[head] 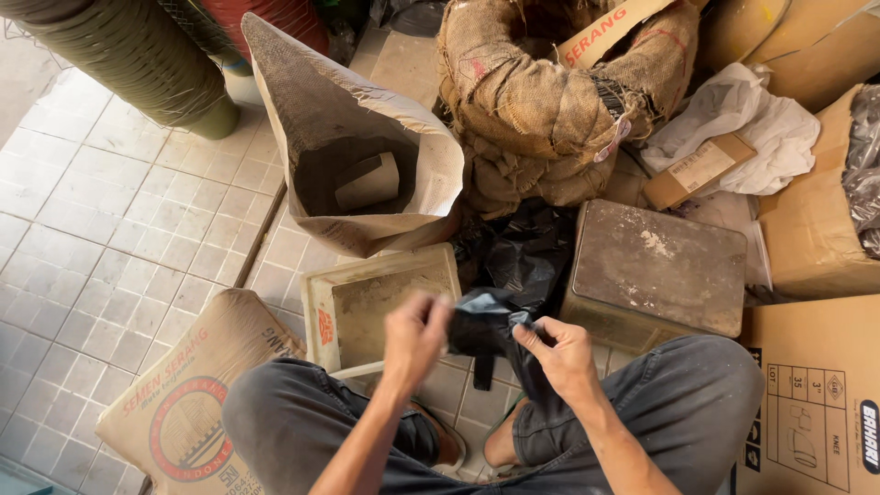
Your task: The person scoops grey powder from a large white sack into a plastic container and transfers it into a black plastic bag, then ties the bag closed.
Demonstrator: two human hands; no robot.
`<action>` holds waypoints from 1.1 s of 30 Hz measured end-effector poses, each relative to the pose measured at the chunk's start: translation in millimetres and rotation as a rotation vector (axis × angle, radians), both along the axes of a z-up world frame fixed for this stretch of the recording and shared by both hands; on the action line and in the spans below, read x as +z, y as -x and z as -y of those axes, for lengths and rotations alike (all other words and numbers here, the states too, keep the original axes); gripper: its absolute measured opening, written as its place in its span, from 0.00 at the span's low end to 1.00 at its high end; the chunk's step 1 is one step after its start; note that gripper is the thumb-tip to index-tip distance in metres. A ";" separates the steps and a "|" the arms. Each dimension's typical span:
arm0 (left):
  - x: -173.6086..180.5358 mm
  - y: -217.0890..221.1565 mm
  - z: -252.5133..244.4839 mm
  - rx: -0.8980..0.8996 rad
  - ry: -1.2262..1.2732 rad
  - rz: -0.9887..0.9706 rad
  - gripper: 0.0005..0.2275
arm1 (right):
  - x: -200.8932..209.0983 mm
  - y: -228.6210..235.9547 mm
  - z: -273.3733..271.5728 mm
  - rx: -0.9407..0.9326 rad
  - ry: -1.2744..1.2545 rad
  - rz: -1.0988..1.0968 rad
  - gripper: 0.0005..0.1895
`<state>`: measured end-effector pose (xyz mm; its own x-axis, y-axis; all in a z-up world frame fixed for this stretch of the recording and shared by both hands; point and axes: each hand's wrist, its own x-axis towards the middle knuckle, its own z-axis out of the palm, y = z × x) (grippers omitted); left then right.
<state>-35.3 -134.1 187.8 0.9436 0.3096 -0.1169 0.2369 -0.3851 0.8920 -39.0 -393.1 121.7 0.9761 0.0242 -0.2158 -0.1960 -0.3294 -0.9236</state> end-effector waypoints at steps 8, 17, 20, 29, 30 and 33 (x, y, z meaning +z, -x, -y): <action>47.6 27.8 38.2 -0.323 0.246 -0.281 0.17 | 37.0 20.4 -47.0 -0.030 -0.153 -0.028 0.14; 11.2 36.6 19.9 -0.199 0.701 -0.186 0.13 | 10.2 26.4 -52.1 0.021 -0.315 -0.224 0.16; -6.3 36.4 -1.5 -0.170 0.577 -0.157 0.09 | 14.8 19.6 -47.4 -0.072 -0.646 -0.257 0.18; -27.7 57.5 -90.2 -0.110 -0.769 -0.076 0.09 | -31.1 -45.7 36.9 -0.672 -0.233 0.149 0.16; -12.7 54.6 -76.9 -0.112 -0.768 -0.074 0.09 | -27.3 -45.7 28.2 -0.674 -0.232 0.150 0.16; 26.9 46.9 -40.3 -0.031 -0.733 0.013 0.17 | 0.0 -39.8 -9.0 -0.537 -0.086 0.177 0.11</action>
